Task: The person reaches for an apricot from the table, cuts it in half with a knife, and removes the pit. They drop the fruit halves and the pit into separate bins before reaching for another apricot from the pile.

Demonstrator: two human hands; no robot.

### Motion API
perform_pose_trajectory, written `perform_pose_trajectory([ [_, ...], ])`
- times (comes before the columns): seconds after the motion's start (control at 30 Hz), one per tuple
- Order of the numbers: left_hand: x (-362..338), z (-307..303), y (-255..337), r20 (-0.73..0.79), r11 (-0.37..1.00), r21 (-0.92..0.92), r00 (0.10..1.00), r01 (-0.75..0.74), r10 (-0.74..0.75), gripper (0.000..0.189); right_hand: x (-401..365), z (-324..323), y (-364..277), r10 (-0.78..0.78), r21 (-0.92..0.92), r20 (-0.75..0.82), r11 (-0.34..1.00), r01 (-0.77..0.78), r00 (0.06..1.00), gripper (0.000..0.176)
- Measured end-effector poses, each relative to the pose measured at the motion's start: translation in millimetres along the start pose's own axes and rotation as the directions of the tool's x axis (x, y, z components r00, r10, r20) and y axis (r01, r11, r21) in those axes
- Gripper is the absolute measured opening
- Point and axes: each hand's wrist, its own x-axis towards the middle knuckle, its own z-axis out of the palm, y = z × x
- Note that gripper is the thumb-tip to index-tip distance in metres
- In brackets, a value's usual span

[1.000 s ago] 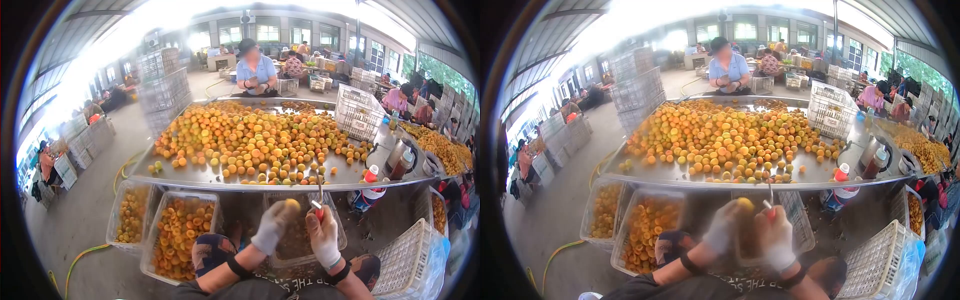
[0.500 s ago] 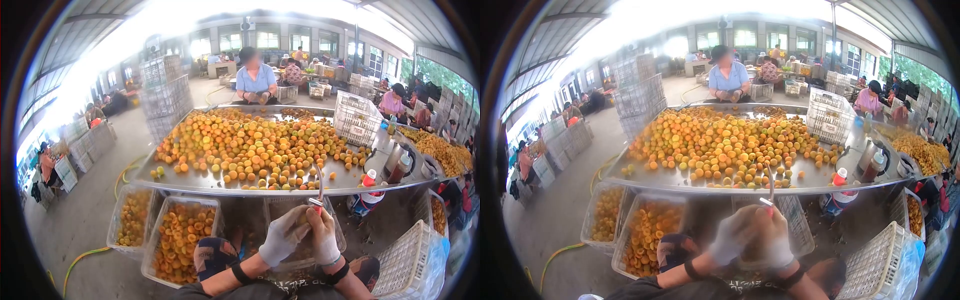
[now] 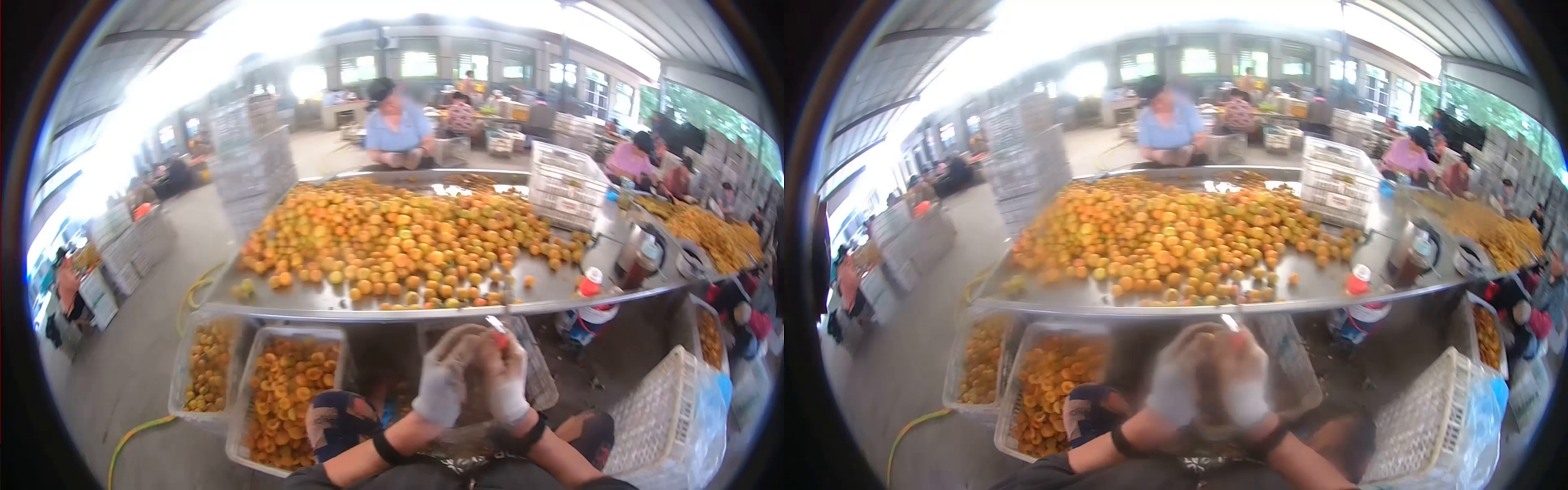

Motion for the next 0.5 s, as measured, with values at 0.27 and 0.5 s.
perform_pose_trajectory([
  [0.27,17,-53,-59,0.102,0.775,-0.543,0.942,0.322,-0.320,0.032,-10,6,1,-0.407,-0.317,0.134,0.846,0.428,0.904,0.017],
  [0.5,-3,-33,-32,0.165,0.797,-0.439,0.909,0.414,-0.381,0.038,-9,-15,-4,-0.237,-0.480,0.165,0.829,0.288,0.957,0.025],
])
